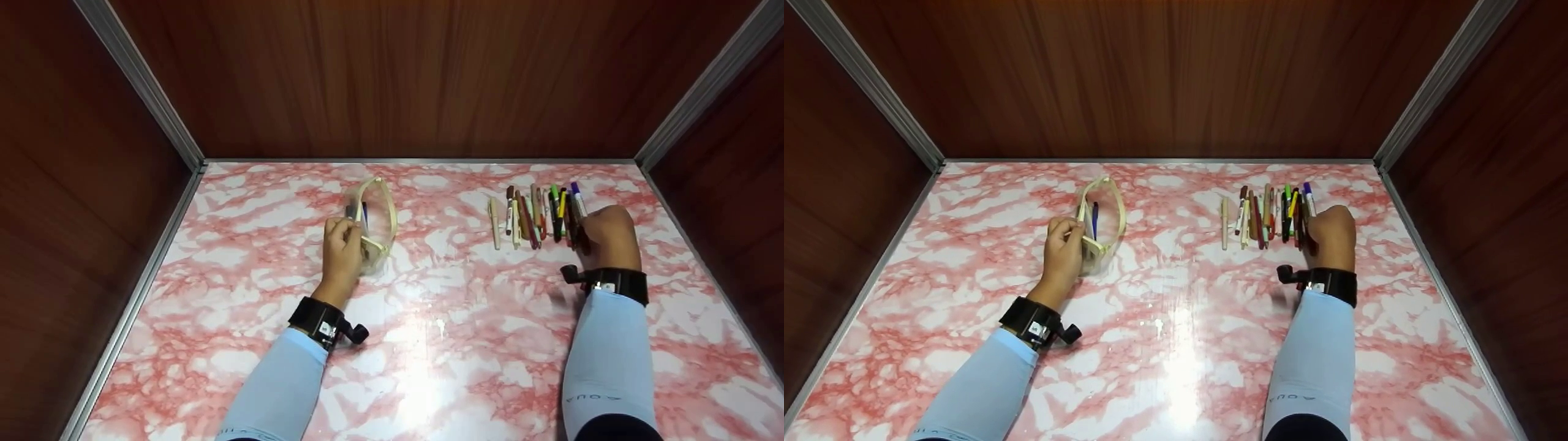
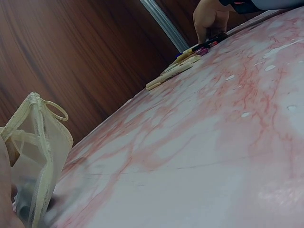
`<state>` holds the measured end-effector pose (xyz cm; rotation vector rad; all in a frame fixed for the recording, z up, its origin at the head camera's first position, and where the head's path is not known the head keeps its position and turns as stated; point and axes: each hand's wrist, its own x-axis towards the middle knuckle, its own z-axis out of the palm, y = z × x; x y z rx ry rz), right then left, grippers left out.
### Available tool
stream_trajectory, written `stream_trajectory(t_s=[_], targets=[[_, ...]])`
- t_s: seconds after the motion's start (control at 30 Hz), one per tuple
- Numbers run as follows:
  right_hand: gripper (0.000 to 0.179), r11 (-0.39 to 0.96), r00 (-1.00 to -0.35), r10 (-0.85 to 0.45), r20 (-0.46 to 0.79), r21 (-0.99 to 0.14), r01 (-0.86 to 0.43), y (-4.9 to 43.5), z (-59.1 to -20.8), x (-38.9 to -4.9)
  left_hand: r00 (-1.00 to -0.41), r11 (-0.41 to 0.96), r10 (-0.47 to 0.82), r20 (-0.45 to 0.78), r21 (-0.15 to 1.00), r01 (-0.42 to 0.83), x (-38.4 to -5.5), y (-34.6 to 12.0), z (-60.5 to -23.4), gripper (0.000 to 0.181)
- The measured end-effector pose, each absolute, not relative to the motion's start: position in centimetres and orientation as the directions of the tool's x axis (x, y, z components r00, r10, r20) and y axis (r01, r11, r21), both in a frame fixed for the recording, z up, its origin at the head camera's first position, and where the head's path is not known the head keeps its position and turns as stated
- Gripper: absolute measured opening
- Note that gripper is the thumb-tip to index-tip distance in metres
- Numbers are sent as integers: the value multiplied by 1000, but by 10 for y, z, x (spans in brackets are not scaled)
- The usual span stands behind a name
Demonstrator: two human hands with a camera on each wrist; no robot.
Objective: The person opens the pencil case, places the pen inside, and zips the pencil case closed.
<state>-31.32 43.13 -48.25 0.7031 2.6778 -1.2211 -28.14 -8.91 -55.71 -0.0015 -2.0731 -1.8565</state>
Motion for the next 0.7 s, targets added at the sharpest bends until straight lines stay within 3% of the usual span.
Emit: stream_trajectory(t_s=[0.17,0.23,0.3,0.43,0.5,0.7], targets=[[23,227,-843,386,-374,-848,480,424,-477,-308,-936,129,-233,263,963,238,-282,-89,-558,21],[31,153,-837,380,-393,-866,476,421,-473,-308,-936,119,-233,263,963,241,-282,-89,-558,21],[35,203,-853,387,-349,-870,449,419,-469,-310,-936,112,-234,263,964,243,-282,-89,-557,21],[38,462,-895,409,-178,-805,371,415,-462,-318,-935,119,-240,259,964,237,-282,-88,-557,20],[39,524,-904,416,-103,-785,331,412,-459,-322,-934,124,-243,261,964,237,-282,-88,-557,20],[24,429,-916,400,-17,-880,204,392,-450,-331,-923,171,-246,295,951,259,-282,-89,-558,20]])
